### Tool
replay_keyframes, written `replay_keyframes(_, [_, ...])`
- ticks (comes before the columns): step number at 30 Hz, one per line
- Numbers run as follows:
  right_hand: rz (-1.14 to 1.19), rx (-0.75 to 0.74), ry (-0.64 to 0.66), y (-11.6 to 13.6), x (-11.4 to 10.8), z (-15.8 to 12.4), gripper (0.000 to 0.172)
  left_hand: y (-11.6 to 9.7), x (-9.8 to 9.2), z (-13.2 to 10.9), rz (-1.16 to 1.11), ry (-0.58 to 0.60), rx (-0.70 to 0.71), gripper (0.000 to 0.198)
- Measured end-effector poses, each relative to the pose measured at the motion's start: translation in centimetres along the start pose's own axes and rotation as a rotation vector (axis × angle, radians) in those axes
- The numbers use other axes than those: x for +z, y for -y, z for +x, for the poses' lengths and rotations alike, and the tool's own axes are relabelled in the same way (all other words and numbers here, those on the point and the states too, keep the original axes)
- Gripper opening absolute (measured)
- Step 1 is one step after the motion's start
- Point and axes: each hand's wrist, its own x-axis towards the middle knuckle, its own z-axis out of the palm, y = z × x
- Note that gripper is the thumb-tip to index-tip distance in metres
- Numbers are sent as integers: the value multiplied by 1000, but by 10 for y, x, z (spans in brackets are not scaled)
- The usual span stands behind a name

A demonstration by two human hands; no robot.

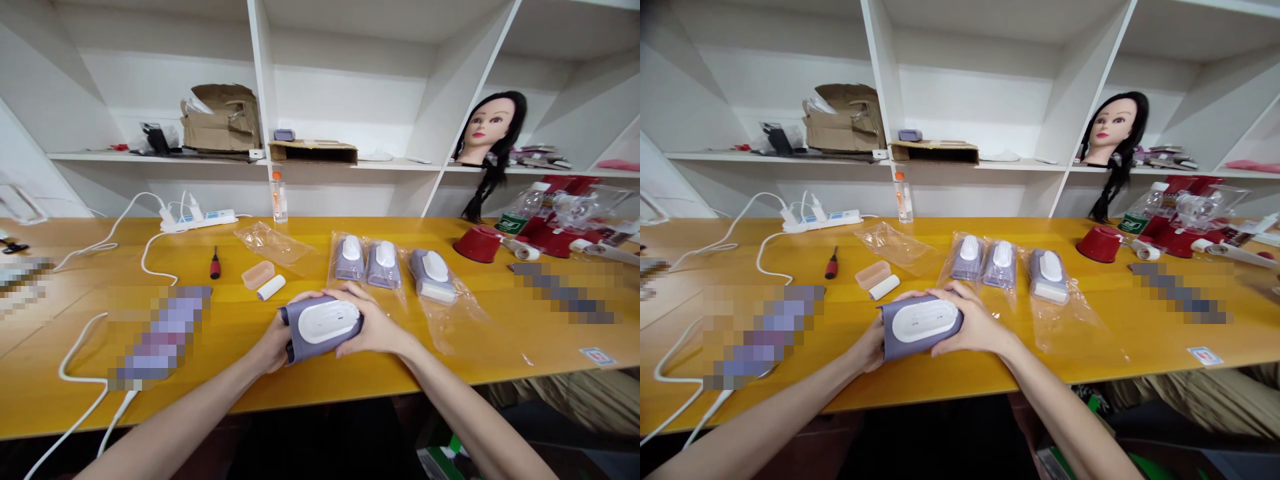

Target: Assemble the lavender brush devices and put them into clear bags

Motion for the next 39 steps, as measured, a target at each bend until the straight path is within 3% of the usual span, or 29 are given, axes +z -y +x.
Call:
replay_keyframes(12, [7,-36,-22,0,2,2,92,4,1,0,-49,-18,11,45])
replay_keyframes(22, [-31,-11,-28,2,5,0,95,11,-6,2,-99,56,42,48])
replay_keyframes(27, [-3,59,-9,5,-2,6,99,3,-3,6,-103,-8,10,46])
replay_keyframes(30, [145,83,5,7,-12,7,99,-3,-6,10,-167,-8,-26,44])
replay_keyframes(33, [521,128,-45,8,-19,5,78,-5,-14,13,-298,-42,-68,35])
replay_keyframes(36, [840,284,-91,10,-18,4,56,-8,-19,15,-397,-168,-93,30])
replay_keyframes(39, [880,444,-85,12,-13,4,49,-12,-16,14,-413,-190,-53,32])
